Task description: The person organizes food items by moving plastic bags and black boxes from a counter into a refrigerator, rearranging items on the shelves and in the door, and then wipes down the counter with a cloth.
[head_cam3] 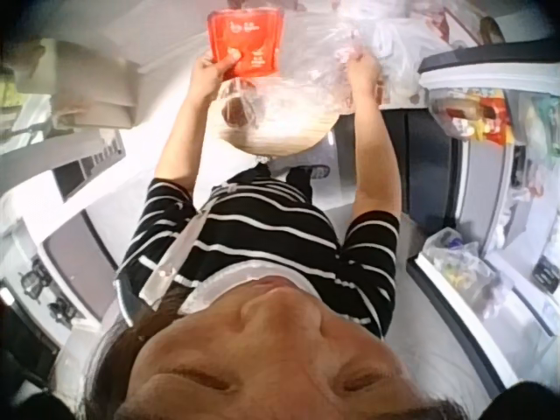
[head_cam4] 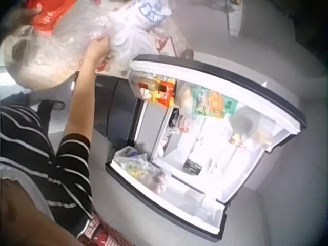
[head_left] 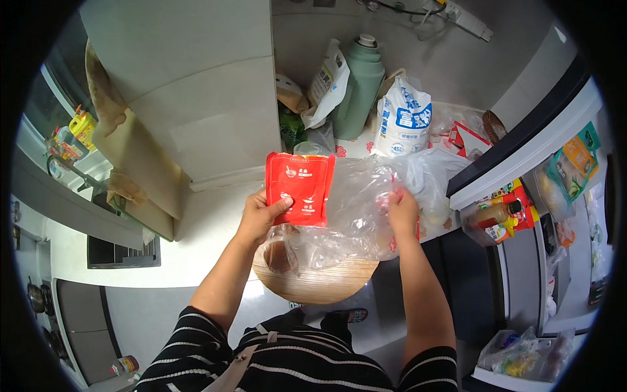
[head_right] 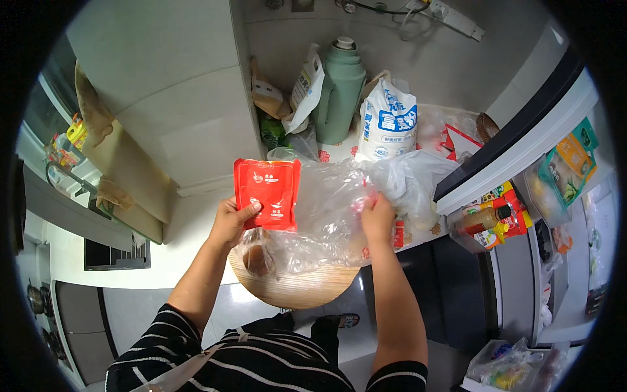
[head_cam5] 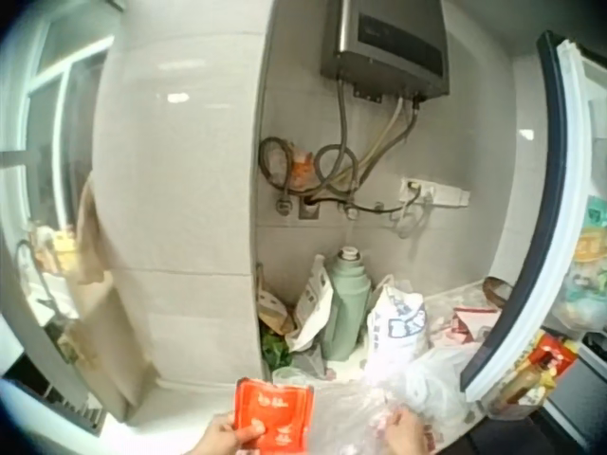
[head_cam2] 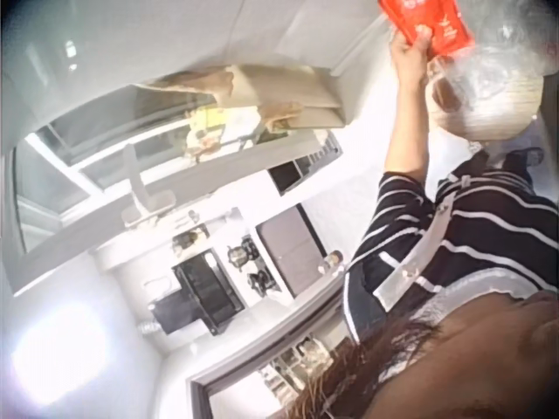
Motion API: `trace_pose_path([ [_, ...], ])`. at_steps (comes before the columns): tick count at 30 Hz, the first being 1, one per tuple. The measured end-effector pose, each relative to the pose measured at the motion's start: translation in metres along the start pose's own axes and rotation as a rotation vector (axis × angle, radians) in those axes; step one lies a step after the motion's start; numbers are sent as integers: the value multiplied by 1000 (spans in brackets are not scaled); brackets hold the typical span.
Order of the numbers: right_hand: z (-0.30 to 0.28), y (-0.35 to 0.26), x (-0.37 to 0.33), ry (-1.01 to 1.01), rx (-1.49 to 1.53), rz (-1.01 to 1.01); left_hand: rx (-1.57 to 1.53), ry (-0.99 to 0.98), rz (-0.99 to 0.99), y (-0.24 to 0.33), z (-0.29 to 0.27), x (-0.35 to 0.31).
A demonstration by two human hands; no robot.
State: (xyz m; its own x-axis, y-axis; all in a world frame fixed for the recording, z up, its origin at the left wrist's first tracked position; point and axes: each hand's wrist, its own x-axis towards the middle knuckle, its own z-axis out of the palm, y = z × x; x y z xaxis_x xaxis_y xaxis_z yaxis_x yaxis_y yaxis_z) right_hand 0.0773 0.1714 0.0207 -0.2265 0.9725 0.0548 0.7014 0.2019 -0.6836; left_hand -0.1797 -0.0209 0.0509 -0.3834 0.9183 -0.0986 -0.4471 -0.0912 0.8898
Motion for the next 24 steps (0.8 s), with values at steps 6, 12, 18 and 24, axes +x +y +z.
trace_pose_path([
  [6, 23, -31, -32, 12, 11, -502, -1, -73, 99, -2, 17, -4],
  [12, 4, -42, -44, -118, 208, -297, 162, -117, 193, -11, 25, -9],
  [18, -2, -27, -49, -116, 288, -259, 390, -181, 388, -20, 30, -4],
  [24, 4, -15, -46, -111, 380, -211, 515, -238, 498, -22, 32, -3],
])
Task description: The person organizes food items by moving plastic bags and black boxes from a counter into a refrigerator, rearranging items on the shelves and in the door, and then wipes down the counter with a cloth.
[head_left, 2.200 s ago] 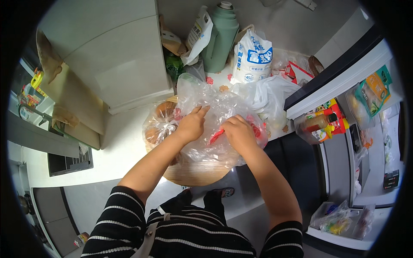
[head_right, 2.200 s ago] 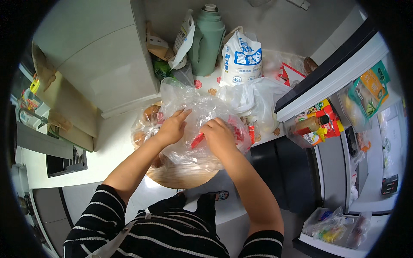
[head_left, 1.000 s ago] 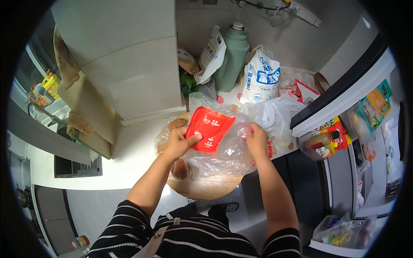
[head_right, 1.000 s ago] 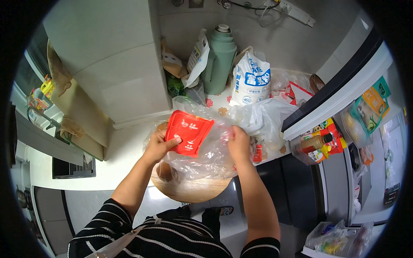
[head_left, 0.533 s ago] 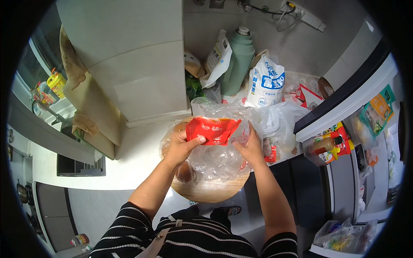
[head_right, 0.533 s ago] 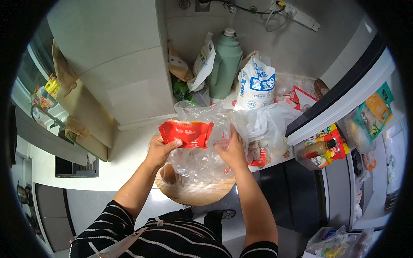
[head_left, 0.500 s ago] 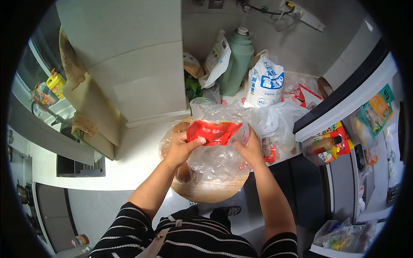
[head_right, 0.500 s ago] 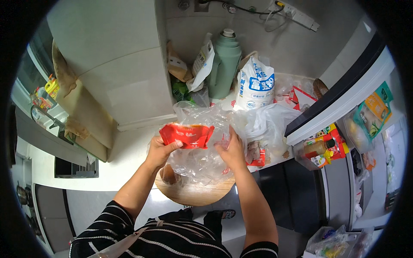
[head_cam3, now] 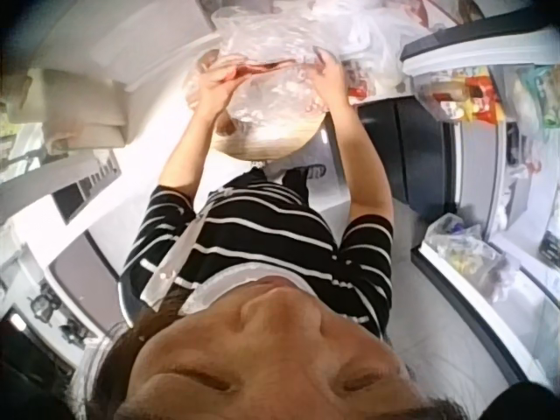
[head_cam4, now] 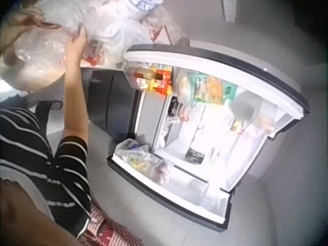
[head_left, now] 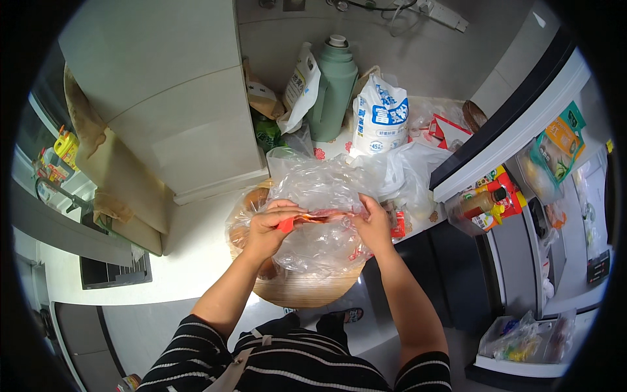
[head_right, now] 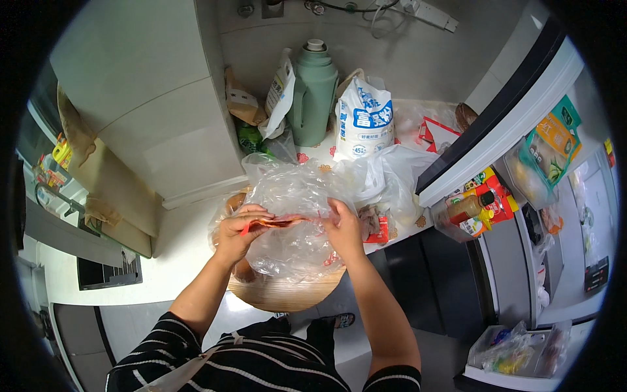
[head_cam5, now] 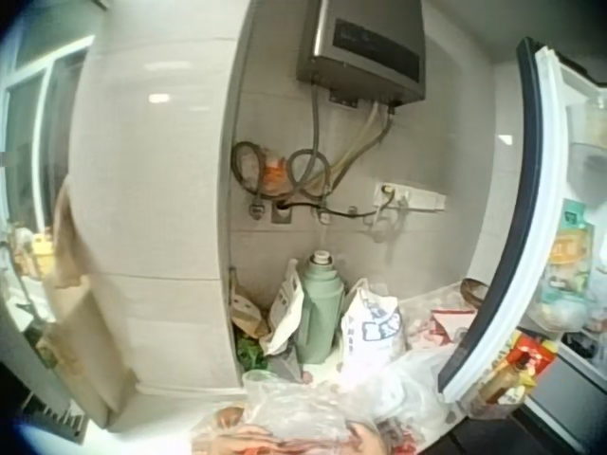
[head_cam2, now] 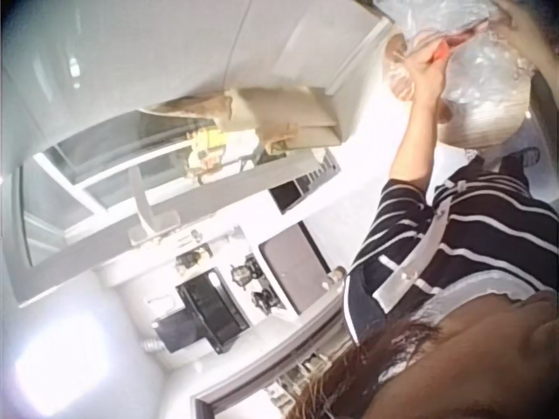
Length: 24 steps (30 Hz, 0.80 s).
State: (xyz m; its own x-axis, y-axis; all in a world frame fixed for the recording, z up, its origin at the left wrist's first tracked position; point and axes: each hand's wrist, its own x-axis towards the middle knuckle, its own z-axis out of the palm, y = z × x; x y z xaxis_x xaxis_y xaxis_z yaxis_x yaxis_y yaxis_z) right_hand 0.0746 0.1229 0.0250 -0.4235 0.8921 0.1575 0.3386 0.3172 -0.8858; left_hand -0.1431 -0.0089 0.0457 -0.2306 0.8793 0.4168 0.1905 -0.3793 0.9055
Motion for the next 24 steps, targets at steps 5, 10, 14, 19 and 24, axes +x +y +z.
trace_pose_path([
  [5, 3, 5, 4, -3, 192, 12, 38, -29, 60, -10, -3, -8],
  [10, 1, 4, 12, -46, 164, 6, 0, -37, 67, 2, -3, -13],
  [14, 8, 6, 15, -50, 118, 10, -246, -94, 267, 57, 1, -3],
  [19, 11, 12, 14, -109, -9, 76, -440, -159, 431, 121, 8, 11],
  [24, 12, -9, 6, -34, -149, -27, -522, -205, 463, 129, 8, 13],
])
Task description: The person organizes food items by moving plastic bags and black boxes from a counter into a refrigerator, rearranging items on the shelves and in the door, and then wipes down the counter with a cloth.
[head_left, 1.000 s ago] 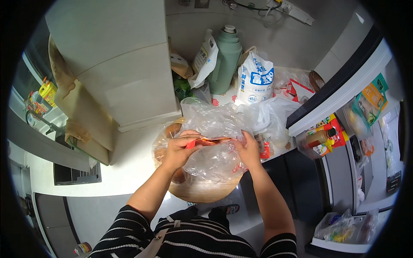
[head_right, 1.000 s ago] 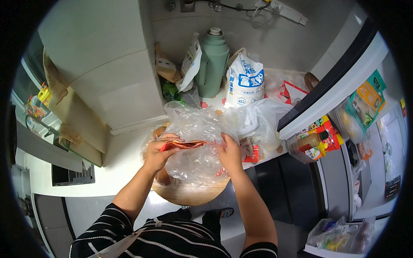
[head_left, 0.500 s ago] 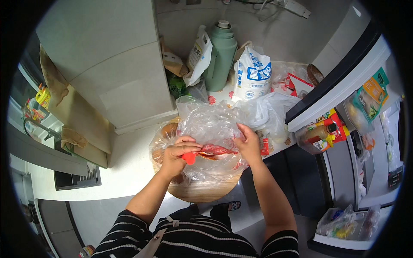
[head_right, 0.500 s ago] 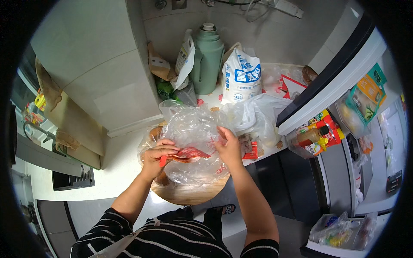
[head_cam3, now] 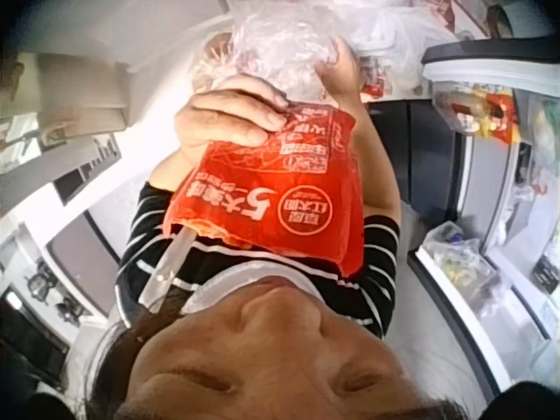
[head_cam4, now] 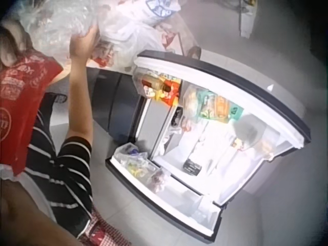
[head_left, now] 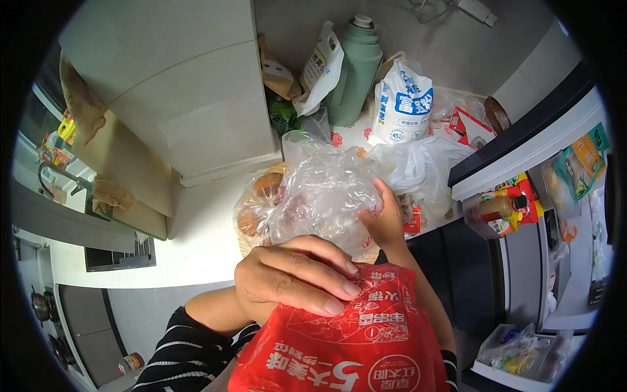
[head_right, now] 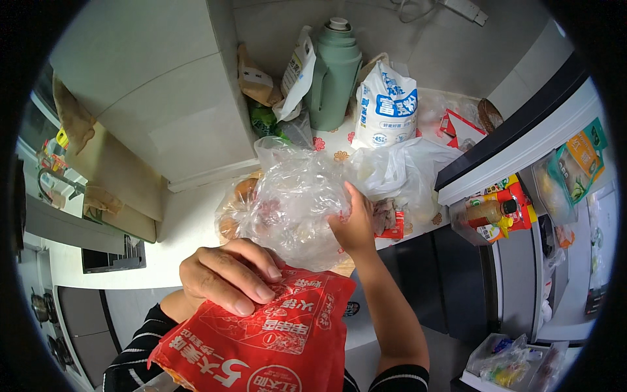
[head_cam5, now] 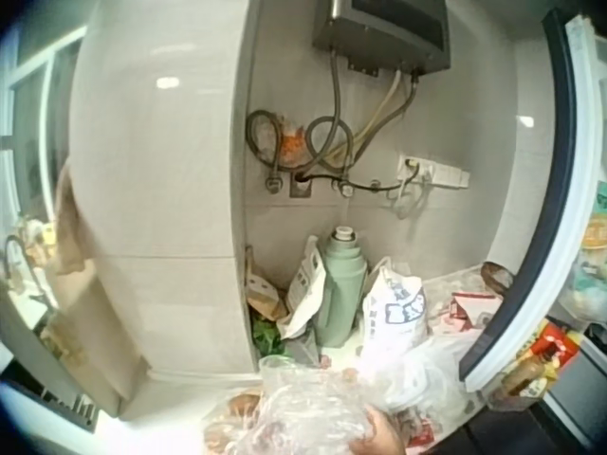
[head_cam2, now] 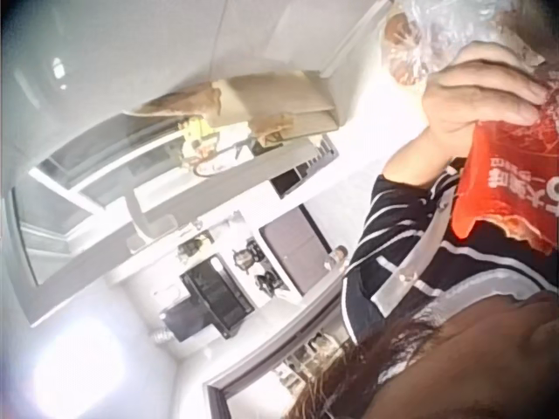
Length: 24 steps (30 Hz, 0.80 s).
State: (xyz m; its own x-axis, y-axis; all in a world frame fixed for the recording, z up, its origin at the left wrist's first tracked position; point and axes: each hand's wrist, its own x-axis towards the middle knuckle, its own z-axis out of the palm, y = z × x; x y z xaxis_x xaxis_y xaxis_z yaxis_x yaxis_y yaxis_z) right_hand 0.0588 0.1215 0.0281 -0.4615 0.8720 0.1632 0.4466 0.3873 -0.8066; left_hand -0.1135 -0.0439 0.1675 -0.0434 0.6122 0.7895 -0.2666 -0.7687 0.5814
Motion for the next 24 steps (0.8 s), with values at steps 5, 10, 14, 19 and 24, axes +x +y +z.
trace_pose_path([
  [5, -10, 1, -4, -21, -60, -8, 35, 13, -95, -6, 2, -3],
  [10, -3, 41, -7, 45, 222, -47, 183, 381, -714, -62, 7, -47],
  [14, 0, 65, -12, 61, 329, 246, 362, 419, -1052, -164, -41, -137],
  [19, -5, 85, -31, 114, 129, 270, 924, 268, -1308, -152, -29, -130],
  [24, 23, 99, -57, 199, -46, 262, 853, 585, -716, -154, -23, -129],
])
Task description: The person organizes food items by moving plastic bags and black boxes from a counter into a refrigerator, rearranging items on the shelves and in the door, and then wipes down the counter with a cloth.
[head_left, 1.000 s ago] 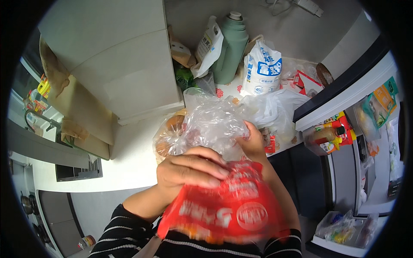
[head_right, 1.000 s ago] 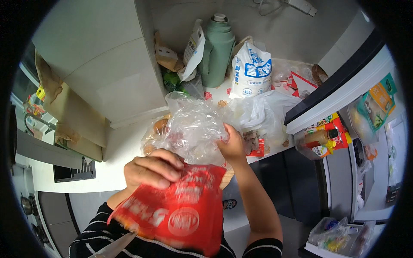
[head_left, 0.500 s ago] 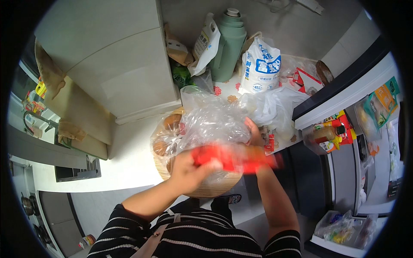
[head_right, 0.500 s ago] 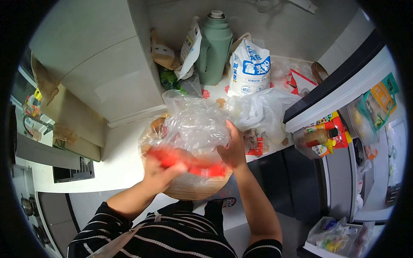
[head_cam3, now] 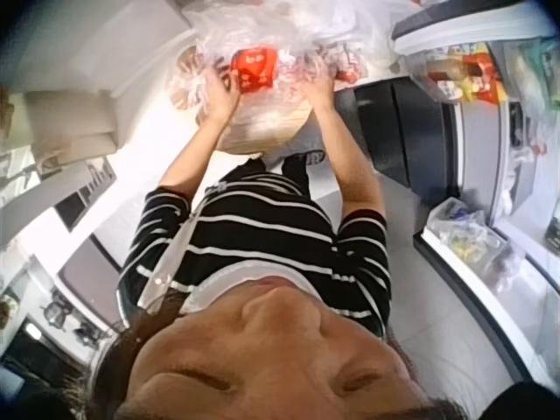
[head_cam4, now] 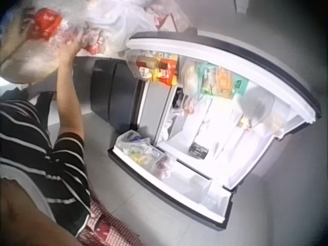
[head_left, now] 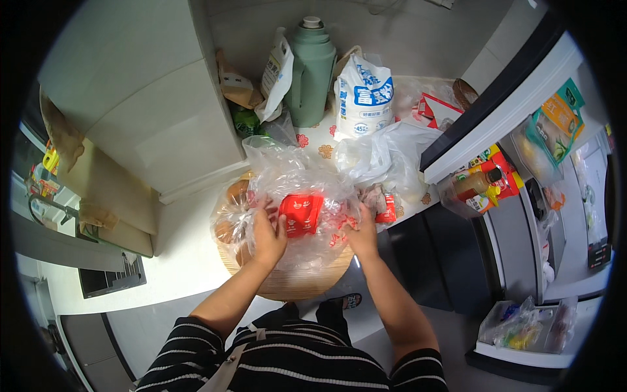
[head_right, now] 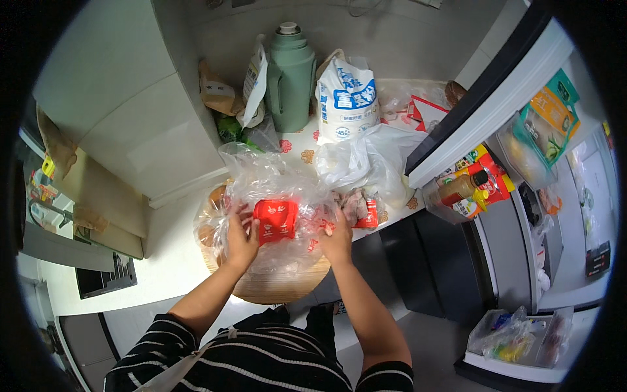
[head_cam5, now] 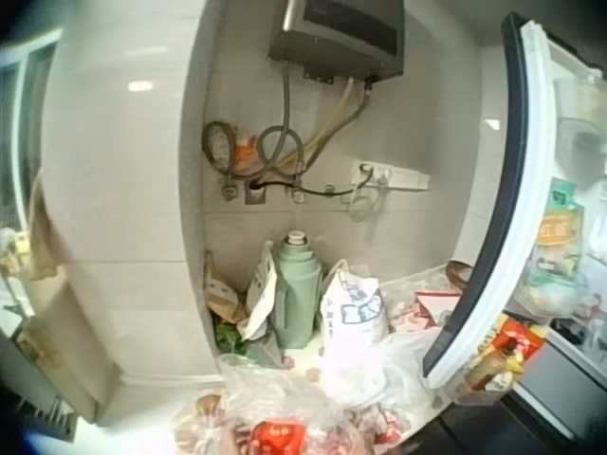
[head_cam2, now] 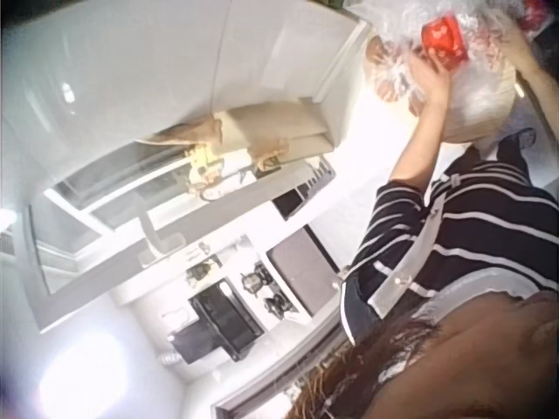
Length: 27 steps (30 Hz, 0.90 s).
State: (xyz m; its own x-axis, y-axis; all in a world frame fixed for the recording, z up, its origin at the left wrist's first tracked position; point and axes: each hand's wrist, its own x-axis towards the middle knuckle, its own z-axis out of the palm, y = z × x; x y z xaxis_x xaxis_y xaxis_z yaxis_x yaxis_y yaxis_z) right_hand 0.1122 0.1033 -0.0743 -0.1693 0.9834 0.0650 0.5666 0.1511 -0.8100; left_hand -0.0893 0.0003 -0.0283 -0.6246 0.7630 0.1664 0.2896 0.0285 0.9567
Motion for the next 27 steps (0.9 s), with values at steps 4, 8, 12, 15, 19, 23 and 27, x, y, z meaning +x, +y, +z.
trace_pose_path([
  [4, 25, 30, -10, -358, 264, -21, 401, -118, 211, -25, 1, 28],
  [8, -6, -23, -32, -152, 45, -227, 307, -81, 62, -29, -12, 35],
  [12, -72, -19, -58, 41, 6, -264, 306, 1, 542, 45, -6, -2],
  [15, -124, -17, -76, 90, 83, -115, 73, -156, 662, 91, 27, -36],
  [19, -190, -8, -98, 269, 190, 20, -120, -536, 736, 134, 110, -67],
  [23, -262, 0, -117, 376, 311, 138, -331, -797, 743, 176, 196, -94],
  [27, -336, 19, -126, 592, 199, 19, -435, -984, 697, 221, 278, -127],
])
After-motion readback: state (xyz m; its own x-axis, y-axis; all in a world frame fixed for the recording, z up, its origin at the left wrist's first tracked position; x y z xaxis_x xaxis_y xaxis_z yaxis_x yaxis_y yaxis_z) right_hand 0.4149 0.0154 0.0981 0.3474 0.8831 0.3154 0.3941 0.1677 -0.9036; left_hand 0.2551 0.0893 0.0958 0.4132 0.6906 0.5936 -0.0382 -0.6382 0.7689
